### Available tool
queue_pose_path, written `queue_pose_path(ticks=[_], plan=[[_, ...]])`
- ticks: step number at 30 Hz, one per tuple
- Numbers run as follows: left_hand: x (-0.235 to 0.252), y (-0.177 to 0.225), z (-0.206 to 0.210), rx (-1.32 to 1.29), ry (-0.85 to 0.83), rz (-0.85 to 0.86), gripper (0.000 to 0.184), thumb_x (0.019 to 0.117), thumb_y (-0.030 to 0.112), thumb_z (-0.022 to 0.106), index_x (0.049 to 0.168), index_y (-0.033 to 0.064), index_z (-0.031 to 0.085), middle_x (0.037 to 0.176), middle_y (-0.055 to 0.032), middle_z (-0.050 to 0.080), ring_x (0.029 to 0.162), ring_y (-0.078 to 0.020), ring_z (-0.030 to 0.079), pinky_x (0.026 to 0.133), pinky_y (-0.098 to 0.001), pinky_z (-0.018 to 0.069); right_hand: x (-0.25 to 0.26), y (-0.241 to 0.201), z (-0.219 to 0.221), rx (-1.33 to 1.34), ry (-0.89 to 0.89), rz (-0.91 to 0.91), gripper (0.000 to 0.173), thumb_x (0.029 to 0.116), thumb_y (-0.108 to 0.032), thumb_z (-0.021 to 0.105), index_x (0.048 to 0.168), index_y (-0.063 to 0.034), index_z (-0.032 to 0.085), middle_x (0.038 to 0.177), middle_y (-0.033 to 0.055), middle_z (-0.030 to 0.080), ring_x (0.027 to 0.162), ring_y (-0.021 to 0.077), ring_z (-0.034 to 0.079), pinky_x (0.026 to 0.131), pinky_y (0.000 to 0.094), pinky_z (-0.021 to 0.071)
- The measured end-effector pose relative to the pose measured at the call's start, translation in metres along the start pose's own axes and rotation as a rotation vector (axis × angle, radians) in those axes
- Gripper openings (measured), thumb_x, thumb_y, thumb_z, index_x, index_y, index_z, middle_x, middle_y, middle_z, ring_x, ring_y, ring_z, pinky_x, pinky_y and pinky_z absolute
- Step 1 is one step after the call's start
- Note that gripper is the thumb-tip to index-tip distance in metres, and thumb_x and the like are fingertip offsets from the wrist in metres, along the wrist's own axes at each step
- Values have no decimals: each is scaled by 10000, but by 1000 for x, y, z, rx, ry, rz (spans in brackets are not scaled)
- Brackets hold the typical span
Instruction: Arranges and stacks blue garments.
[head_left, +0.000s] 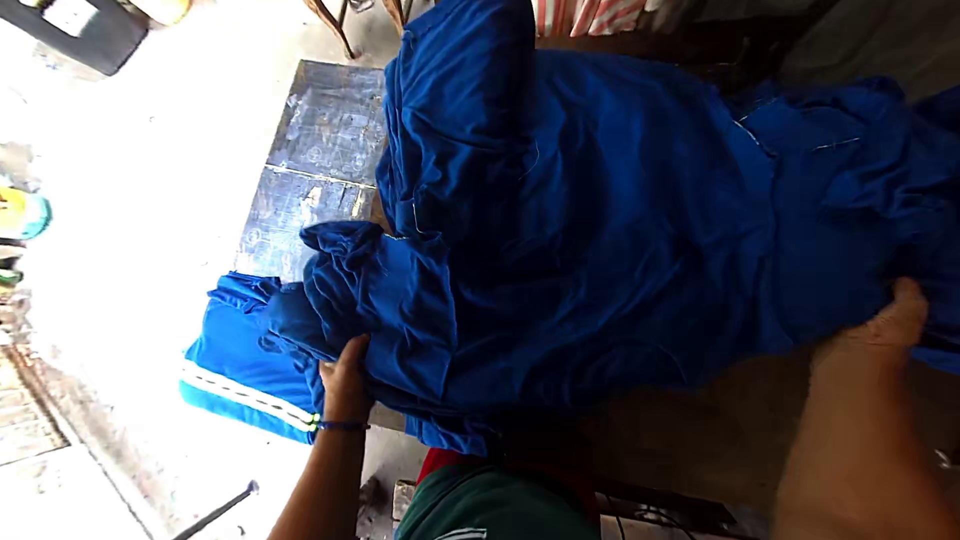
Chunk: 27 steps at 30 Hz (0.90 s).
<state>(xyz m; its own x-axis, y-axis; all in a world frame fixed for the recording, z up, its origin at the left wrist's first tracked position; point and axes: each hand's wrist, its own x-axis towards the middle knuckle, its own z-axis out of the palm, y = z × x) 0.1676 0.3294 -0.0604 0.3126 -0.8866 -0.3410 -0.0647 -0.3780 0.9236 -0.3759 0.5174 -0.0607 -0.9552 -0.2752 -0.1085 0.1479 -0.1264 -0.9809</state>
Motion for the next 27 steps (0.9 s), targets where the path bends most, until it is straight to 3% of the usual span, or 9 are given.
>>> queue_pose_path(ticks=[6,8,12,17,20,21,23,25,27], plan=[[124,54,15,151,-152,146,398,895,256,683,1234,88,561,999,19,687,900,-73,683,811,-328,596,-93,11,-15,25,271,148,358,1114,-196,304,1414,-36,418,1231,67,579,1091,108,604,957,323,526],[153,83,31,206,-221,206,390,929,272,648,1258,87,553,1023,25,662,913,-58,663,832,-320,580,-117,18,-20,43,295,179,307,1106,-199,310,1351,-67,440,1136,43,591,1012,102,625,896,334,554],[205,112,56,224,-232,267,233,950,268,595,1122,110,585,912,57,648,821,-33,656,774,-294,573,-159,26,-24,111,371,146,178,1031,-106,389,1170,-106,500,994,19,622,913,117,651,825,363,580],[204,68,10,364,-173,27,503,991,422,541,1268,6,599,1177,-155,640,1034,-232,624,894,-509,525,-193,29,-17,123,550,195,242,1005,-90,433,1241,-100,486,1101,47,585,1003,143,622,866,387,556],[191,34,-17,298,-81,-59,452,1012,404,573,1229,8,591,1073,-126,660,937,-203,650,823,-439,549,-193,33,-16,76,558,270,285,1035,-133,458,1314,-82,489,1149,69,596,1036,153,621,878,387,554],[186,31,-23,335,-12,-32,498,1008,386,618,1290,-18,548,1122,-165,652,984,-224,654,851,-427,555,-193,33,-14,39,570,293,283,1047,-153,471,1319,-75,494,1141,76,606,1021,155,629,859,376,556],[164,47,-25,532,36,94,749,982,319,680,1521,-71,335,1470,-306,467,1353,-359,494,1118,-454,431,-191,27,-6,-70,673,292,390,1035,-161,547,1393,-32,463,1213,139,604,1069,199,629,877,391,555],[131,71,-19,717,-10,406,690,986,283,638,1497,-107,388,1558,-376,311,1478,-469,297,1214,-505,251,-188,20,0,-304,806,239,748,986,-212,664,1569,-14,240,1488,219,450,1333,265,516,1054,384,494],[110,74,-10,797,-175,720,584,1002,281,575,1431,-107,495,1575,-406,264,1480,-560,232,1204,-606,185,-190,14,2,-683,837,116,1024,920,-348,729,1620,25,81,1625,315,209,1486,404,308,1169,424,379]])
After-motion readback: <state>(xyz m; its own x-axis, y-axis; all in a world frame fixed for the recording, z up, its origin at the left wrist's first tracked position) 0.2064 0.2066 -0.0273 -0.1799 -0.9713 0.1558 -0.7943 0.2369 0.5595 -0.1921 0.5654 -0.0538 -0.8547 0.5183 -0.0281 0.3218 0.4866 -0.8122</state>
